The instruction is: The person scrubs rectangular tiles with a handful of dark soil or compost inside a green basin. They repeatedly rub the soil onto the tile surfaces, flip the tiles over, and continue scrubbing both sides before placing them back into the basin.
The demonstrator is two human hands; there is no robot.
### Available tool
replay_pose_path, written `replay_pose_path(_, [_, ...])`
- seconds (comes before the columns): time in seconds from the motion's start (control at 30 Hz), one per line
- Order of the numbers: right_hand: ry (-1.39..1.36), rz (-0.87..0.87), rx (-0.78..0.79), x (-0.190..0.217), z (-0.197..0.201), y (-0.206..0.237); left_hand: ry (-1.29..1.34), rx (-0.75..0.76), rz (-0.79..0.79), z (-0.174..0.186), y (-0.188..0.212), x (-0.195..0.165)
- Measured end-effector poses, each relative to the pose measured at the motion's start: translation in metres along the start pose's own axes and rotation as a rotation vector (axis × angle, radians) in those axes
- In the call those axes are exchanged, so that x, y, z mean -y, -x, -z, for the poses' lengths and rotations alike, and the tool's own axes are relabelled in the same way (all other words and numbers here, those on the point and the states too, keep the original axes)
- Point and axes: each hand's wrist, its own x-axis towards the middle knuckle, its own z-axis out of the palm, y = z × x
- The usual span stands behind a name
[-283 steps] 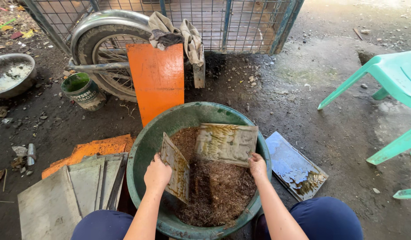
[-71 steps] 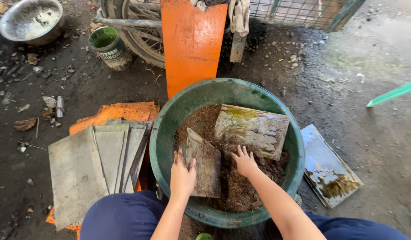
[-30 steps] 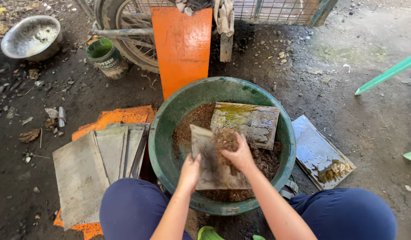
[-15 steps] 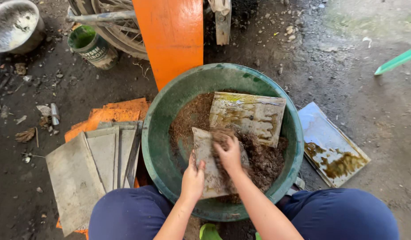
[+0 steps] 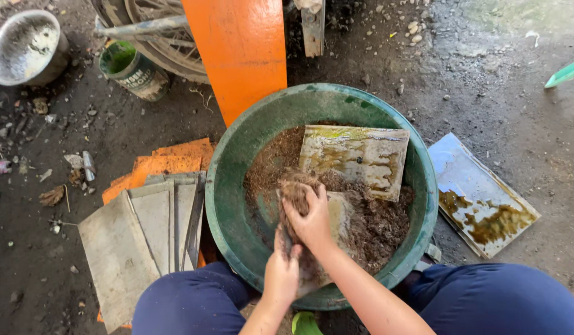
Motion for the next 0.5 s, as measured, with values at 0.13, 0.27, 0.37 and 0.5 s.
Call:
replay_pose_path(0.13, [0.005, -0.076, -0.032, -0.017, 0.024, -0.002, -0.019, 0.148, 0.230, 0.001, 0.004, -0.014])
replay_pose_path(0.27, [0.104, -0.402, -0.090, -0.061, 0.047, -0.032, -0.063, 0.217, 0.301, 0.010, -0.011, -0.021])
replay_pose_path(0.37, [0.056, -0.532, -0.078, -0.057, 0.038, -0.040, -0.021, 0.169, 0.212, 0.008, -0.016, -0.013])
replay_pose_path(0.5, [0.058, -0.158, -0.010, -0.009, 0.013, -0.026, -0.015, 0.109, 0.081, 0.000, -0.017, 0.021])
